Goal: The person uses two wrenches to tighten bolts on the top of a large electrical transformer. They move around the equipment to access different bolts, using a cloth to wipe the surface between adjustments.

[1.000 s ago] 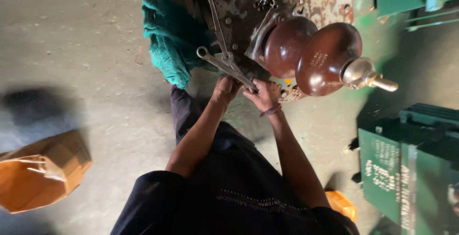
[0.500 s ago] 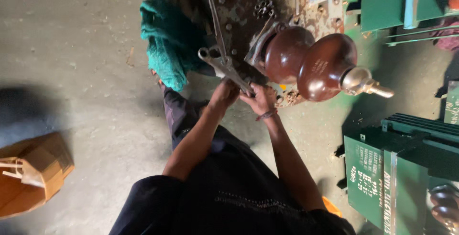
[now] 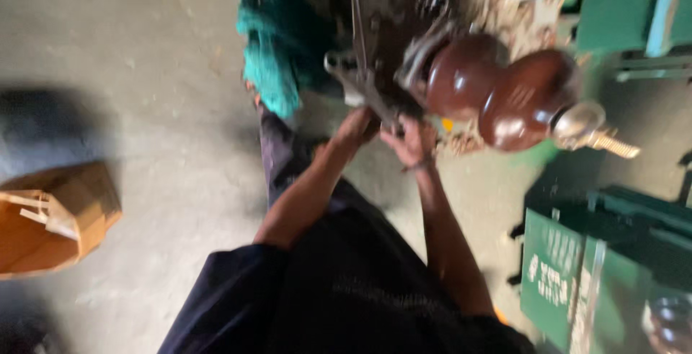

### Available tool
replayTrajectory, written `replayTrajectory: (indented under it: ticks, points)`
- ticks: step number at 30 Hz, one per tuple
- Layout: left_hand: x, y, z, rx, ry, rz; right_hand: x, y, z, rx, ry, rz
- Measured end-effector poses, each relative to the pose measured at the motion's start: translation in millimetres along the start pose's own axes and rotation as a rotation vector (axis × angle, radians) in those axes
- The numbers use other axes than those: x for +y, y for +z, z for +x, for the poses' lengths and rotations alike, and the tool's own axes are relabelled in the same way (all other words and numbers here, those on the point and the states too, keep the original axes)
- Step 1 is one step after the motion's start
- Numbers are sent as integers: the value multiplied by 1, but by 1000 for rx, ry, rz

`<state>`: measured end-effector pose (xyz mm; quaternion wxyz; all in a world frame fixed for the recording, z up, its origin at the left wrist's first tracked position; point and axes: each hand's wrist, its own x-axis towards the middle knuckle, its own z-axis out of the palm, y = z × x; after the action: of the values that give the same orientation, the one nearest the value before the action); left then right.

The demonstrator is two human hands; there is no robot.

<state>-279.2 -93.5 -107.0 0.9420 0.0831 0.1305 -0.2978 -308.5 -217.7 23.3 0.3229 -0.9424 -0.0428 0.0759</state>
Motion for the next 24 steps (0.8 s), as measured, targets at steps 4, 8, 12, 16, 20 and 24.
replayTrajectory:
  ticks: [4,8,12,16,20,24]
  points:
    - [-1,-8,12,-7,61,-135,-13,-7,0,-5,64,-130]
    - [4,-14,5,74,134,17,-21,-8,-1,-24,142,-111]
    - [12,-9,-4,-21,46,-27,-22,-5,-2,-5,108,-93]
    - [15,-2,-5,-19,145,12,-22,-5,0,13,102,34]
    - [12,-6,-4,139,59,-6,-22,-6,0,18,110,-13]
    - [9,-12,-4,64,91,32,-19,-5,-2,-83,115,232]
